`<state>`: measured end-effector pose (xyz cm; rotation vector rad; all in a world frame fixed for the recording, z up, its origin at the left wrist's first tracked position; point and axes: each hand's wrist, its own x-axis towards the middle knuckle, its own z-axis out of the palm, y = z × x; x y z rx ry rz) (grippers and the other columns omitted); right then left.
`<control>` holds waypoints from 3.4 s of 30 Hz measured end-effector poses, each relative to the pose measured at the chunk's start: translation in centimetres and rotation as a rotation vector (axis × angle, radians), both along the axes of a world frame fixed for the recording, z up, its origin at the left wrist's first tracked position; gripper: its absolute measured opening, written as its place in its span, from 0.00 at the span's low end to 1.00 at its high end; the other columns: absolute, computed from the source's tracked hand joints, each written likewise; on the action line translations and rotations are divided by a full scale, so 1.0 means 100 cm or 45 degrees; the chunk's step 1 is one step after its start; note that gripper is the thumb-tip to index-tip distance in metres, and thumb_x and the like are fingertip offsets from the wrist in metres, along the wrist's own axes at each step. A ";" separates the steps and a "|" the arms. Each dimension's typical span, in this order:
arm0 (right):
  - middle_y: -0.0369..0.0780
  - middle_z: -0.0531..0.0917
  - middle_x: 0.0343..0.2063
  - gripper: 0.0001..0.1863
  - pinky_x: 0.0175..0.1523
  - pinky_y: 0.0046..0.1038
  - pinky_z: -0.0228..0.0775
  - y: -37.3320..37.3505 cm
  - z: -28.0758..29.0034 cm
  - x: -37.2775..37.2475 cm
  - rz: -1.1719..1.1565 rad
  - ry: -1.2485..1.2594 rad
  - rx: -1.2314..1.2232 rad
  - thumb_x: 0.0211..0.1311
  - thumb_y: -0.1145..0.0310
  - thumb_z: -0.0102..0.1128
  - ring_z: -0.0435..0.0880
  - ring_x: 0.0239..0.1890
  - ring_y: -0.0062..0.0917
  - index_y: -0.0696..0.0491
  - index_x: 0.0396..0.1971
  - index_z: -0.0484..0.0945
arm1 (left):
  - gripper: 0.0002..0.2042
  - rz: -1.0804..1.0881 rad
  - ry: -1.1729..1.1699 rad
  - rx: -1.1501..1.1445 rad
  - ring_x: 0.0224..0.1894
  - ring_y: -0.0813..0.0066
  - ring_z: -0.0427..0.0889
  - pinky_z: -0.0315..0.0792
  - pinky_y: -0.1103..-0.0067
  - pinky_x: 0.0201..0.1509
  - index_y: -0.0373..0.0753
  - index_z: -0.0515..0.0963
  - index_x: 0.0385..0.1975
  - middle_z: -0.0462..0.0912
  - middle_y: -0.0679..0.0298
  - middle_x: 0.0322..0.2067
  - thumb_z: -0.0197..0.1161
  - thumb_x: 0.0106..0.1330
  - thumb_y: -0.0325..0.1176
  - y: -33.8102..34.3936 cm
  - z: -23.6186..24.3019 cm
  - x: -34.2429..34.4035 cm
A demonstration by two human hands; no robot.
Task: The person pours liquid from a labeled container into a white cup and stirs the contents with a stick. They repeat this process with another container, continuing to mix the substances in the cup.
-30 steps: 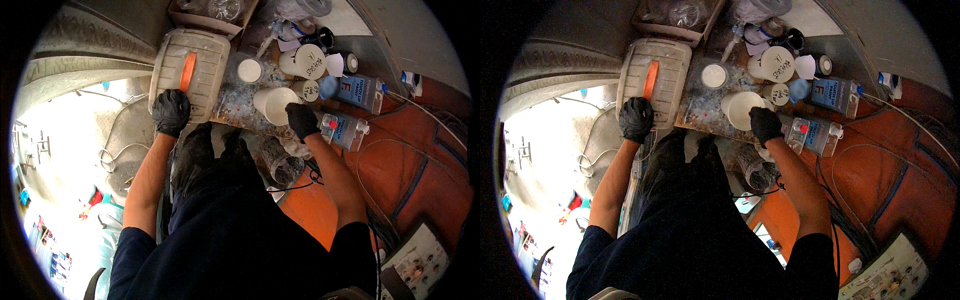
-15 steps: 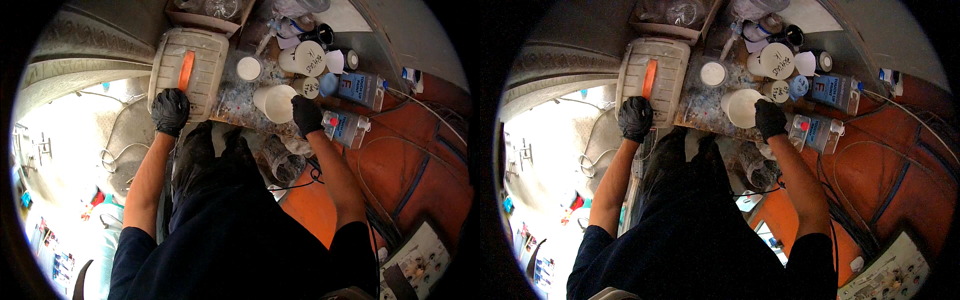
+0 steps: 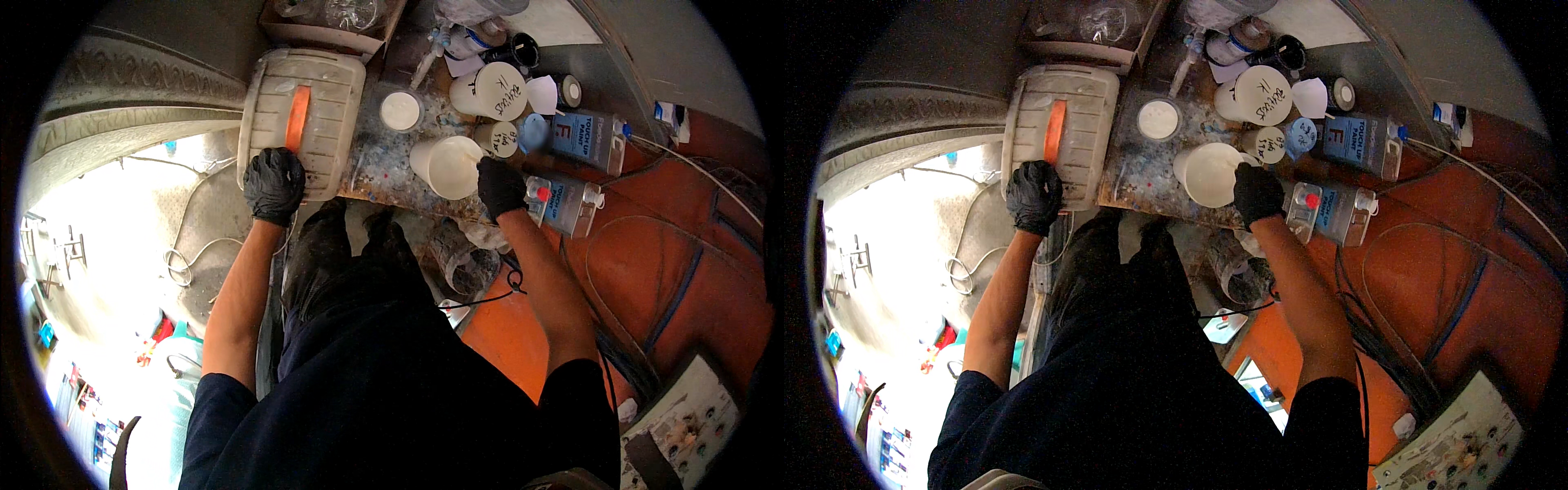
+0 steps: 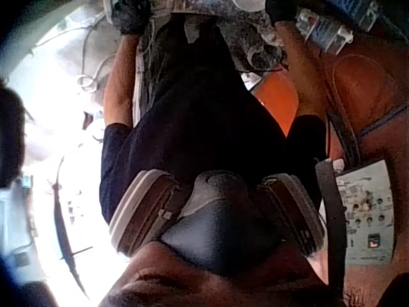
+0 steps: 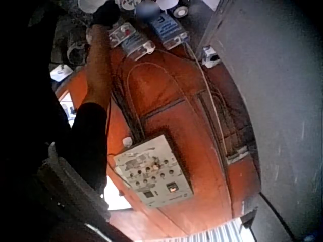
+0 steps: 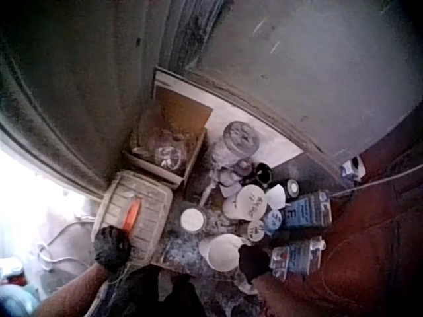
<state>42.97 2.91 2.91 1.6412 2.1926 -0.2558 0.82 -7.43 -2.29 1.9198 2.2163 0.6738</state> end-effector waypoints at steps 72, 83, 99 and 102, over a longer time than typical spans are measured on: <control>0.48 0.82 0.30 0.12 0.41 0.44 0.72 -0.007 -0.009 -0.007 -0.009 0.037 -0.328 0.63 0.61 0.52 0.81 0.36 0.46 0.54 0.31 0.79 | 0.08 -0.002 0.029 -0.060 0.35 0.52 0.76 0.69 0.60 0.36 0.42 0.74 0.34 0.76 0.56 0.30 0.60 0.59 0.36 0.001 -0.001 0.001; 0.49 0.82 0.31 0.14 0.43 0.45 0.72 -0.002 -0.013 -0.008 0.101 0.177 -0.368 0.64 0.61 0.50 0.81 0.36 0.46 0.56 0.32 0.79 | 0.07 0.021 0.039 -0.117 0.34 0.51 0.76 0.69 0.60 0.37 0.42 0.74 0.34 0.76 0.56 0.30 0.60 0.59 0.36 0.002 -0.001 0.001; 0.48 0.83 0.27 0.12 0.38 0.46 0.76 -0.030 -0.014 -0.011 0.226 0.257 -0.165 0.60 0.62 0.53 0.83 0.31 0.46 0.55 0.30 0.80 | 0.06 -0.010 0.005 -0.013 0.33 0.50 0.74 0.66 0.58 0.35 0.41 0.73 0.31 0.74 0.54 0.29 0.57 0.60 0.36 0.000 -0.005 0.000; 0.47 0.82 0.26 0.10 0.38 0.46 0.74 -0.035 -0.010 -0.010 0.026 0.071 -0.170 0.60 0.64 0.53 0.82 0.33 0.45 0.54 0.29 0.78 | 0.07 -0.001 0.008 0.014 0.33 0.50 0.74 0.66 0.58 0.35 0.41 0.73 0.32 0.74 0.54 0.29 0.57 0.60 0.36 -0.001 -0.007 -0.001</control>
